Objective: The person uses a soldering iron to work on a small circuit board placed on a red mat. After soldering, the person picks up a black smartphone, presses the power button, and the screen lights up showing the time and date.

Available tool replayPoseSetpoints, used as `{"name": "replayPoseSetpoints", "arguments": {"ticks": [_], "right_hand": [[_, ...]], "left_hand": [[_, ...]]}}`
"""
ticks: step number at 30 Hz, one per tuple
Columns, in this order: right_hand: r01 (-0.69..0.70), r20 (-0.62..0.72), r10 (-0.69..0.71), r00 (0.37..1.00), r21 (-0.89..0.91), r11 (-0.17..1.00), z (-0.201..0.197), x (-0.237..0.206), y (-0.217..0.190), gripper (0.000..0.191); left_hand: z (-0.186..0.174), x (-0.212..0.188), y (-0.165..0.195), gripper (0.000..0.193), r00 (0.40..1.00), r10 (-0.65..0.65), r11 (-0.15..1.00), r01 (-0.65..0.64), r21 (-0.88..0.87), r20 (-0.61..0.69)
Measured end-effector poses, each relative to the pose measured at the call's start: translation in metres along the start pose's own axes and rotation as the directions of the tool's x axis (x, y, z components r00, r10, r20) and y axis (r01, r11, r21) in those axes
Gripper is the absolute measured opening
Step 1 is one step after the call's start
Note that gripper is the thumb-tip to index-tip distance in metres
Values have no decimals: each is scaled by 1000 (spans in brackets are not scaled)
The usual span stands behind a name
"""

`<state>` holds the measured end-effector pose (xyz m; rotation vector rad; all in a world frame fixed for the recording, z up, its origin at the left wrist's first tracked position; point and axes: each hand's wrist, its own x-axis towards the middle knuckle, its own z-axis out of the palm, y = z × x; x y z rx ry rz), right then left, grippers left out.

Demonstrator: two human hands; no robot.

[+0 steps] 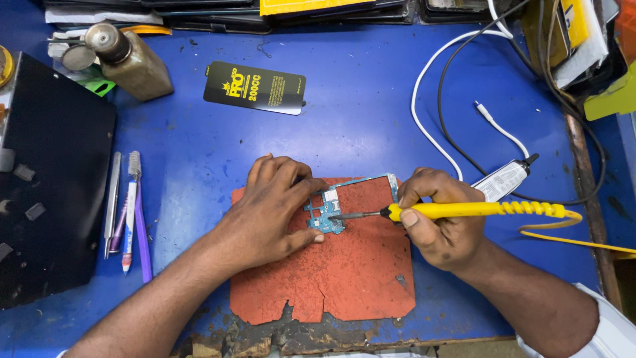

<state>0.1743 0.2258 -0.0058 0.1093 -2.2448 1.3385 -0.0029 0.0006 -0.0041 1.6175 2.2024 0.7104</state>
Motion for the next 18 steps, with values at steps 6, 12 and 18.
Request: {"name": "replayPoseSetpoints", "arguments": {"ticks": [6,12,18], "right_hand": [[-8,7,8,1000,-18,1000,-1,0,-1,13],[-4,4,4,1000,-6,1000,-1,0,0,13],[-3,0,3,1000,-2,1000,-1,-1,0,14]], "left_hand": [[1,0,0,78,1000,-2,1000,2,1,-1],[1,0,0,78,1000,-4,1000,4,2,7],[0,0,0,78,1000,-7,1000,7,-1,5]]}}
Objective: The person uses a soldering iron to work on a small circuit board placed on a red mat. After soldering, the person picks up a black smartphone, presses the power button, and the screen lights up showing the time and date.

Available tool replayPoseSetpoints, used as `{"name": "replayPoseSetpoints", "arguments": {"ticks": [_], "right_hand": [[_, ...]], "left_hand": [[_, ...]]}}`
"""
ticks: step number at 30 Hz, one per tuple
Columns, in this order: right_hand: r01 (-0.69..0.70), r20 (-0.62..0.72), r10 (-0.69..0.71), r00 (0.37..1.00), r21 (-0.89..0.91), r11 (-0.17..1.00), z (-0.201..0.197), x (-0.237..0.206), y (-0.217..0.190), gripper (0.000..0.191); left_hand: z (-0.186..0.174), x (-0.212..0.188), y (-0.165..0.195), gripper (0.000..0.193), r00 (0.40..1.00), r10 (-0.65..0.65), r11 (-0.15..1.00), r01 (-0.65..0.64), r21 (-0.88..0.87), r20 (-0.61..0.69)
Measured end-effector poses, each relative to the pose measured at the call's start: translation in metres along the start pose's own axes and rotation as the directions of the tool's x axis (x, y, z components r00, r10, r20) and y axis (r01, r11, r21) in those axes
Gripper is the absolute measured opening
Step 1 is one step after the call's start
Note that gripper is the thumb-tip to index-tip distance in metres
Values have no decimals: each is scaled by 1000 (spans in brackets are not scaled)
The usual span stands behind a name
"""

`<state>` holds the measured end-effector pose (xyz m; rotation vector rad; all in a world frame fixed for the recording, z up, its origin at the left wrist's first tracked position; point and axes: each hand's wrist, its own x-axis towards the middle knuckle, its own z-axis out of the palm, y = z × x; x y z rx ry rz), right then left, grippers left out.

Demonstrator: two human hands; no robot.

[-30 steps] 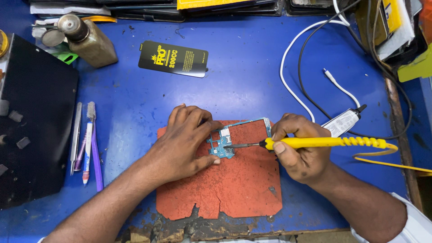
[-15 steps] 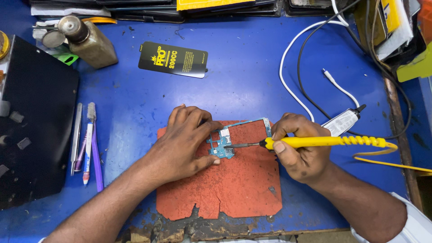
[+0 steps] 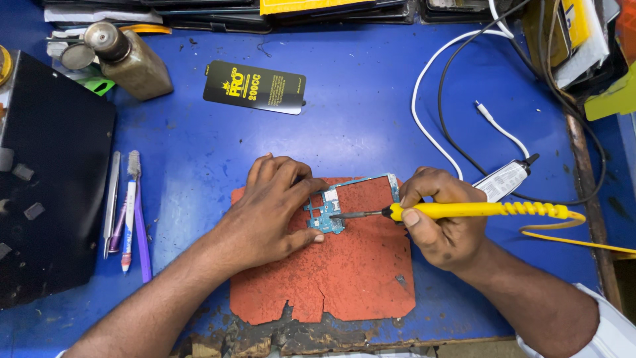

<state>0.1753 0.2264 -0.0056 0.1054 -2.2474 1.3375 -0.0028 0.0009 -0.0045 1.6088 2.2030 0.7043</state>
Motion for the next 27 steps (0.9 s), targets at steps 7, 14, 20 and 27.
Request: {"name": "replayPoseSetpoints", "arguments": {"ticks": [7,14,20,27], "right_hand": [[4,-4,-4,1000,-7,1000,0,1,0,14],[8,-7,-8,1000,14,1000,0,1,0,15],[11,-10,-11,1000,10,1000,-1,-1,-1,14],[11,-15,-11,1000,13,1000,-1,0,0,13]], "left_hand": [[1,1,-1,78,1000,11,1000,-11,4,-1],[0,0,0,78,1000,13,1000,-13,-4,-9],[-1,0,0,76,999,35,999,-35,-7,-20],[-3,0,1,75,998,54,998,-55,-18,-37]]}}
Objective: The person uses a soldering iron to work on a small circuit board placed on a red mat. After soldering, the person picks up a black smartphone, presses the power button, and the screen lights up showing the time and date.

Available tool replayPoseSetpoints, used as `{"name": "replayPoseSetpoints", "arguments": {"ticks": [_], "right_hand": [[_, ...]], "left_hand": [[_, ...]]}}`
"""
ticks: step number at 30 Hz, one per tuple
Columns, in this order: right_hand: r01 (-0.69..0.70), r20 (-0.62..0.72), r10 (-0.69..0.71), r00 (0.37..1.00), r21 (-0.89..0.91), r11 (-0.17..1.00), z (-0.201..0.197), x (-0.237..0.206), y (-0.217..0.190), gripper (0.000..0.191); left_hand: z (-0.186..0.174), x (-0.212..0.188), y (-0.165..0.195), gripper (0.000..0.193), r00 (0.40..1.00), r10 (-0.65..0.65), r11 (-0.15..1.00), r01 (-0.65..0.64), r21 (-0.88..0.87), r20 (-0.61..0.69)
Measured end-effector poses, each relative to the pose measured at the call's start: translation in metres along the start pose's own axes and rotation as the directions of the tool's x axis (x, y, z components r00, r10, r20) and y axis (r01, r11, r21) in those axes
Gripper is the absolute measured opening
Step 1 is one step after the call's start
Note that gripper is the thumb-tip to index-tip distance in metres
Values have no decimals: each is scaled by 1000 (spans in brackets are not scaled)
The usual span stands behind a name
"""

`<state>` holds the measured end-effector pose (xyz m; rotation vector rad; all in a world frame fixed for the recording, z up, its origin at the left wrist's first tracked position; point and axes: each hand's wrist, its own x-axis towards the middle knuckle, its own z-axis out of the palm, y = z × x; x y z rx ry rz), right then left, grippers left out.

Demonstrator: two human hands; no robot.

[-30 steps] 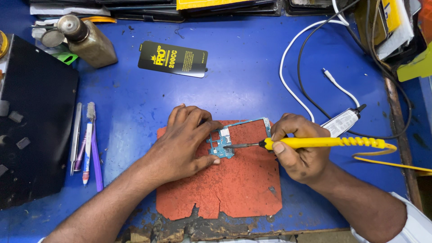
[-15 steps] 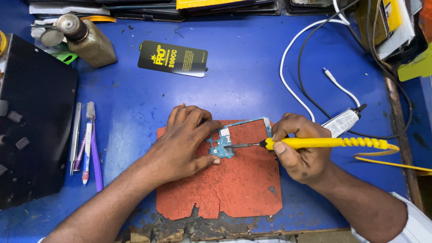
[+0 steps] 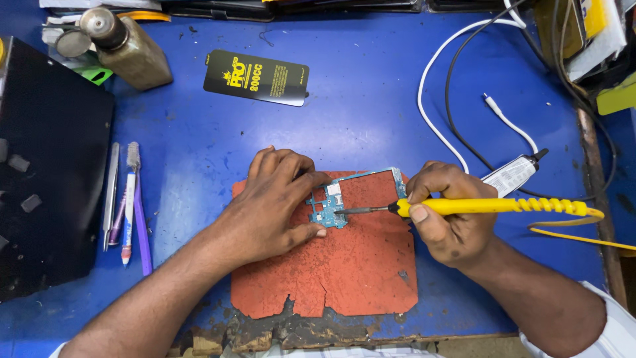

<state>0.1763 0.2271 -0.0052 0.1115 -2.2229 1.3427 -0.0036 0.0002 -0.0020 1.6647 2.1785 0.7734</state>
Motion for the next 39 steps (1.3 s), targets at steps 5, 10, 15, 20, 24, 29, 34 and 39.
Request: {"name": "replayPoseSetpoints", "arguments": {"ticks": [5,10,15,20,24,29,34,39], "right_hand": [[-5,5,5,1000,-10,1000,0,0,-1,14],[-2,11,2,1000,2,1000,1,0,0,14],[9,9,-9,1000,-14,1000,1,1,-2,13],[7,19,-7,1000,-21,1000,1,2,-2,13],[14,17,-14,1000,-36,999,1,3,-3,14],[-1,21,2,1000,-49,999,1,4,-4,14],[2,16,-1,1000,-81,997,1,4,-3,14],[-12,4,13,1000,-64,998,1,4,-3,16]], "left_hand": [[0,0,-1,75,1000,-8,1000,8,3,5],[3,1,-1,76,1000,-20,1000,20,-2,4],[2,0,-1,76,1000,9,1000,-9,17,-7],[1,0,0,75,1000,-12,1000,12,16,4],[1,0,-1,74,1000,3,1000,-3,24,-3],[3,0,0,74,1000,4,1000,-3,23,-14],[2,-1,-1,74,1000,8,1000,-7,31,-16],[3,-1,-2,76,1000,8,999,-7,43,-19]]}}
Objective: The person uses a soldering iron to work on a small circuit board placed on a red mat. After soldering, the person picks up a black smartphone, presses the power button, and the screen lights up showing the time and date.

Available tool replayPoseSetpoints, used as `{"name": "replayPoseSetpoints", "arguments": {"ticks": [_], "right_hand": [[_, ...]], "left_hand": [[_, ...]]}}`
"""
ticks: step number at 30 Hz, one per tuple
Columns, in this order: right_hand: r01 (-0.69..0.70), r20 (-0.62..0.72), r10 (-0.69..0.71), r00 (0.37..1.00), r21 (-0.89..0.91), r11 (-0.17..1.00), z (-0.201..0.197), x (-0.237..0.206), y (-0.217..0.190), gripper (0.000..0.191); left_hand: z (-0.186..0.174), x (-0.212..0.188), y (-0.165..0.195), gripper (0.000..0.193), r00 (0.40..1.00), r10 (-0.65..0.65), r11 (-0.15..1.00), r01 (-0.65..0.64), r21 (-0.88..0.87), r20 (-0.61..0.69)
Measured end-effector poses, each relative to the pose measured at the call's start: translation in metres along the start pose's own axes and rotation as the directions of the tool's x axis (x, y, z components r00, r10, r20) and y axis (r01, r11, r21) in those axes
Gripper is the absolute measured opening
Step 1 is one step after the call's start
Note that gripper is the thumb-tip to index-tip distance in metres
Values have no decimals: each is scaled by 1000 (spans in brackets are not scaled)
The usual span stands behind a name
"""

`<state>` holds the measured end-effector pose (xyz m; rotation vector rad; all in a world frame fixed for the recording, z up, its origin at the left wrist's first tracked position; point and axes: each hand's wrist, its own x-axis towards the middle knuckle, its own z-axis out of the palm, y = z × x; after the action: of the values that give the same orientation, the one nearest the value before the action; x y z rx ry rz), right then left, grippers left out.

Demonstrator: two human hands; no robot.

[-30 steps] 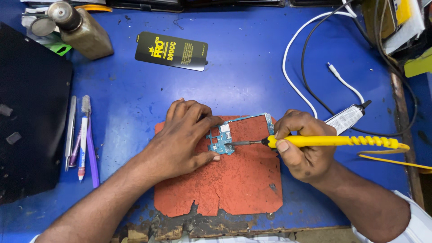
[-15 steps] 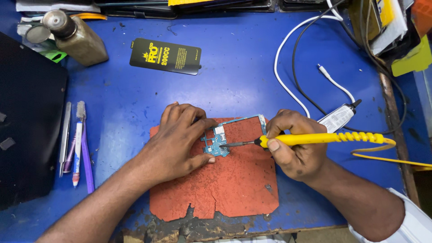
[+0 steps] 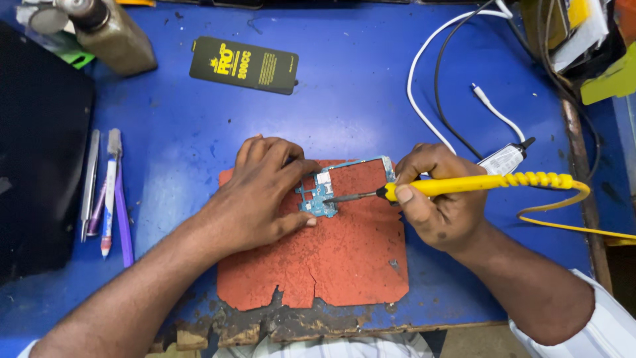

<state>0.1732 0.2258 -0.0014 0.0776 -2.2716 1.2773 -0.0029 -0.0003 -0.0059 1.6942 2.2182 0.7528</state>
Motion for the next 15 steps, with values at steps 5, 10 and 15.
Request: {"name": "replayPoseSetpoints", "arguments": {"ticks": [5,10,15], "right_hand": [[0,2,0,1000,9,1000,-4,0,1,17],[18,-32,-16,999,53,998,-5,-1,4,17],[8,-52,-4,999,77,997,-5,-4,6,17]], "left_hand": [[0,-1,-1,75,1000,11,1000,-11,4,-4],[0,0,0,76,1000,-1,1000,1,-7,2],[1,0,-1,75,999,44,999,-44,16,-25]]}}
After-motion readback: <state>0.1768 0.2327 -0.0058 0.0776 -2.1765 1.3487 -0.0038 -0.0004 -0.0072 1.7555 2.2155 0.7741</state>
